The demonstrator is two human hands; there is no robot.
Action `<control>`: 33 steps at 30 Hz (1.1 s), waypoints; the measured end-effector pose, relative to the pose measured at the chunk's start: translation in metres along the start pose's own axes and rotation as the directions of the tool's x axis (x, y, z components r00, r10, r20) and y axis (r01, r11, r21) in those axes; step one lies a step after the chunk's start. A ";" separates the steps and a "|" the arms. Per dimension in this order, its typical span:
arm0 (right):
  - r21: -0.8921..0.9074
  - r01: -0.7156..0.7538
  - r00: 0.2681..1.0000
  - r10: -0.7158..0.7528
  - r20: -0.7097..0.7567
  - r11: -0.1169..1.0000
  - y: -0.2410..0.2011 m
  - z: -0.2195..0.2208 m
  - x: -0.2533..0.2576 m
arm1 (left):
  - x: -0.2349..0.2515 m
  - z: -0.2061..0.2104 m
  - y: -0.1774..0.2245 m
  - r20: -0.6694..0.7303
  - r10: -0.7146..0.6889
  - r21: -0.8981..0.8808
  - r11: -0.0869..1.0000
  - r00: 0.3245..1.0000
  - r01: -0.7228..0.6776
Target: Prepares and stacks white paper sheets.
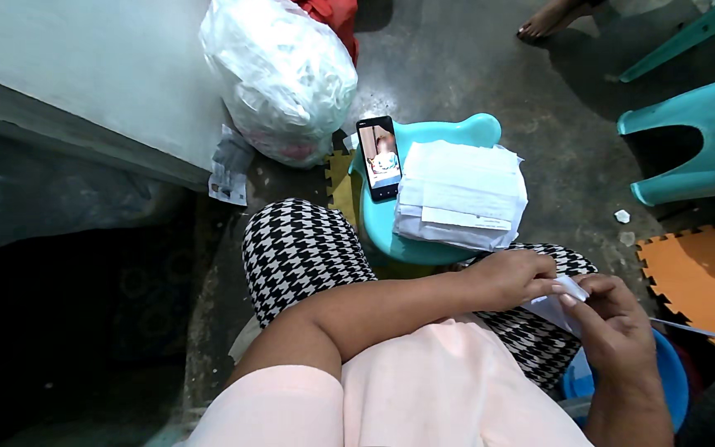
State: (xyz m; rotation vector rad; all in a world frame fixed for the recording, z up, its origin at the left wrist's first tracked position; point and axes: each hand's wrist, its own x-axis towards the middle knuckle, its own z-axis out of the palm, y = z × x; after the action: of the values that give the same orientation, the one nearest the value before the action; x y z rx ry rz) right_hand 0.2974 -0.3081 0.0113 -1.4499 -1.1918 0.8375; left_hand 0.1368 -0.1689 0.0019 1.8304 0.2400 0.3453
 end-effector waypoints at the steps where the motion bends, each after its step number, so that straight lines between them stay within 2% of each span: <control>1: 0.011 0.006 1.000 -0.006 0.009 1.000 0.001 -0.002 0.001 | 0.000 -0.001 0.001 0.009 -0.006 -0.005 1.000 1.000 0.006; 12: 0.113 0.036 0.999 -0.037 0.012 0.993 0.005 -0.008 0.003 | 0.000 0.005 -0.006 -0.011 0.015 0.011 1.000 1.000 -0.015; 21: 0.014 -0.004 1.000 0.003 0.014 1.000 -0.002 -0.005 0.001 | -0.001 0.007 -0.008 -0.008 0.016 0.035 0.999 1.000 -0.015; 29: 0.015 -0.011 0.999 0.011 -0.031 1.000 0.002 -0.007 -0.001 | -0.003 0.007 -0.009 0.015 0.007 0.047 0.999 1.000 -0.008; 33: 0.023 -0.036 0.999 0.036 -0.028 0.999 -0.002 -0.005 0.000 | -0.003 0.008 -0.012 0.081 -0.023 0.058 0.998 0.996 0.019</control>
State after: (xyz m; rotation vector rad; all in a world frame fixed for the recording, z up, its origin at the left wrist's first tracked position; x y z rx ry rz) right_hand 0.3019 -0.3096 0.0147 -1.4641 -1.1349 0.8502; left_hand 0.1373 -0.1736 -0.0117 1.8927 0.2141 0.2505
